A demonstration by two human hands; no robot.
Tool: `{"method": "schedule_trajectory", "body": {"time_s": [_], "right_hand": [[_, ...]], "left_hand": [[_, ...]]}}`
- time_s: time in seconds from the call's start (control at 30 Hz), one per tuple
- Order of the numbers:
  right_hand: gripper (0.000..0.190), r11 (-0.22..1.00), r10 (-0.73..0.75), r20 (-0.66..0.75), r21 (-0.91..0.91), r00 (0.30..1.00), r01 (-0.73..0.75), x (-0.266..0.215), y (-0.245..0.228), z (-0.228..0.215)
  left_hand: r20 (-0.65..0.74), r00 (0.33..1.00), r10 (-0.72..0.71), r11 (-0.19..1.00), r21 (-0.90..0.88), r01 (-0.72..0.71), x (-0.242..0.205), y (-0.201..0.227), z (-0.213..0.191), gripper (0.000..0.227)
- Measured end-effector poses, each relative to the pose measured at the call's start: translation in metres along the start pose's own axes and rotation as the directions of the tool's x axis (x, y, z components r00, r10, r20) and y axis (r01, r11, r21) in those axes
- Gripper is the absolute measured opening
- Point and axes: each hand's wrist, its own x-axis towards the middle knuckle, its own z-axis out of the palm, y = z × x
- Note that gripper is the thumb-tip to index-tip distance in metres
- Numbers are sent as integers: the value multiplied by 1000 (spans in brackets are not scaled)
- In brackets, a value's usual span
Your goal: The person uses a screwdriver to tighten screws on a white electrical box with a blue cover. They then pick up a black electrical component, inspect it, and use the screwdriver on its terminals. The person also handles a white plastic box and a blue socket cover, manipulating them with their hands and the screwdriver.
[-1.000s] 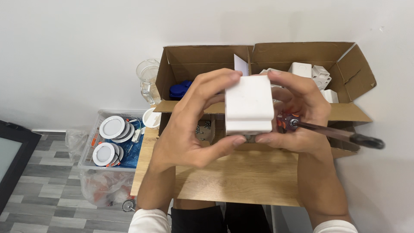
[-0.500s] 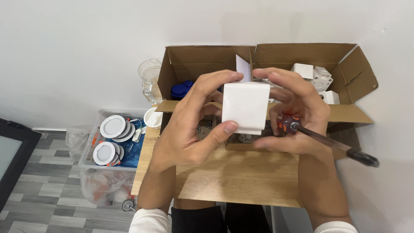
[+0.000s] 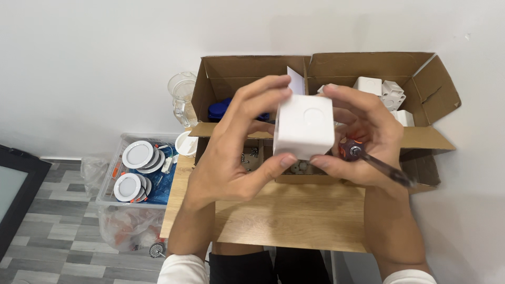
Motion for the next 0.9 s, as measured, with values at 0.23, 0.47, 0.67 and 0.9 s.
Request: {"method": "schedule_trajectory", "body": {"time_s": [0.23, 0.47, 0.67, 0.9], "right_hand": [[79, 983, -176, 61, -44, 982, 179, 7, 1, 2], [88, 995, -94, 105, -5, 990, 95, 10, 0, -8], [75, 999, -45, 74, -17, 996, 46, 12, -1, -5], [81, 971, -159, 42, -176, 986, 163, 15, 5, -27]], "left_hand": [[97, 979, -182, 973, -125, 193, 1, -6, -1, 83], [36, 998, -48, 995, -88, 51, 2, -6, -3, 49], [4, 999, 43, 997, -66, -43, 3, -9, 0, 46], [-30, 998, 53, 998, -30, -54, 10, -10, 7, 51]]}}
